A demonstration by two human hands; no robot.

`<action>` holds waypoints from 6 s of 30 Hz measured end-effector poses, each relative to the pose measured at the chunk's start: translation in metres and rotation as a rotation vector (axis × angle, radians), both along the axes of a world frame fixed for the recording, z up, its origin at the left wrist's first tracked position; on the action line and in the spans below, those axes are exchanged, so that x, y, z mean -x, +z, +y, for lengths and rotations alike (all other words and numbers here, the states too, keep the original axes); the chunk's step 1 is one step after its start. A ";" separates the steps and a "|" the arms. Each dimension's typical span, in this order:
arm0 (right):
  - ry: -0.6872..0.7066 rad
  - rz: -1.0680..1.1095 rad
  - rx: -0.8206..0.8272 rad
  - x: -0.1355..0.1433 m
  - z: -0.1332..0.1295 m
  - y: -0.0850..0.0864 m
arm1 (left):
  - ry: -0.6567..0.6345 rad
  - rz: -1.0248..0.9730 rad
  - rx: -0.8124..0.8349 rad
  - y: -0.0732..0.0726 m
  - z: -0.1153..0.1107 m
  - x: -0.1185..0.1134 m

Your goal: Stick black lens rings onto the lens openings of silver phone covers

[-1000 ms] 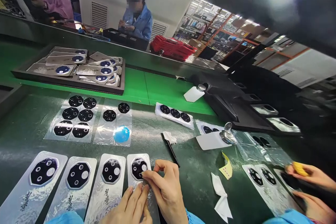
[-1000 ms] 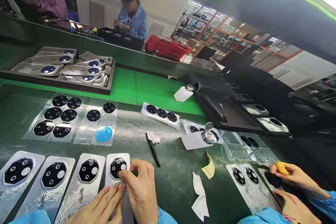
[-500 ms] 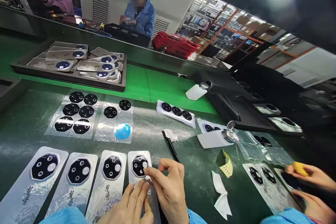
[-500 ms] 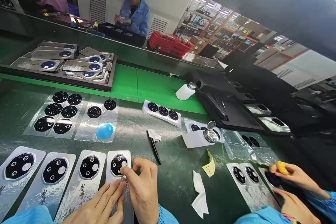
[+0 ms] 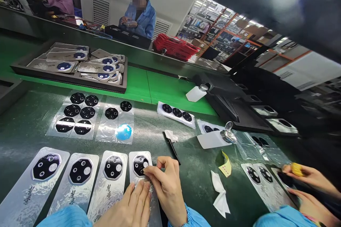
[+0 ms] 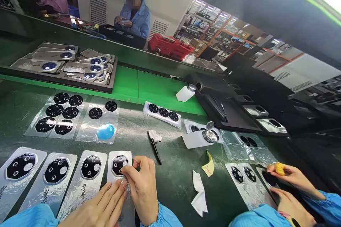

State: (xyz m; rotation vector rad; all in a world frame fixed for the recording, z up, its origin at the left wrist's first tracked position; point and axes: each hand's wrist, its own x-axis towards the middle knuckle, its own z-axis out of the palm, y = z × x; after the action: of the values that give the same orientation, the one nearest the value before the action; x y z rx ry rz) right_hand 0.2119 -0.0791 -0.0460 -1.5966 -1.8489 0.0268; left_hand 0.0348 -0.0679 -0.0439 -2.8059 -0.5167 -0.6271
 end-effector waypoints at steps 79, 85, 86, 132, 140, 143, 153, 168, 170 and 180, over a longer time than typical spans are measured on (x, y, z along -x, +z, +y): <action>-0.006 0.060 -0.049 0.003 0.003 0.002 | 0.066 -0.015 -0.009 0.008 0.008 0.002; -0.022 0.071 -0.034 0.002 0.001 0.006 | 0.122 -0.051 0.113 0.015 0.022 0.000; -0.021 0.076 -0.028 0.002 0.001 0.006 | 0.138 -0.046 0.144 0.016 0.025 0.001; -0.004 0.367 0.091 -0.002 0.004 0.007 | -0.057 -0.169 0.166 0.022 0.045 0.003; -0.004 0.363 0.102 -0.002 0.002 0.006 | -0.090 -0.172 0.171 0.017 0.047 0.003; -0.005 0.365 0.114 -0.002 0.003 0.006 | -0.088 -0.130 0.170 0.021 0.048 0.002; 0.001 0.185 0.053 -0.001 0.010 0.009 | -0.126 0.029 0.171 0.025 0.049 0.005; -0.025 0.119 -0.003 0.002 0.012 0.006 | -0.112 0.029 0.159 0.023 0.048 0.006; -0.009 0.090 0.000 0.002 0.012 0.006 | -0.108 0.028 0.164 0.023 0.048 0.006; -0.033 0.097 -0.027 0.003 0.013 0.007 | -0.107 0.020 0.163 0.026 0.048 0.005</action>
State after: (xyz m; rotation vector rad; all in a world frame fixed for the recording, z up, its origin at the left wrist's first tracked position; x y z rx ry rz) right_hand 0.2091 -0.0659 -0.0392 -1.5794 -1.7414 0.0625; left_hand 0.0293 -0.0204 -0.0174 -3.0069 -0.4340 -0.6026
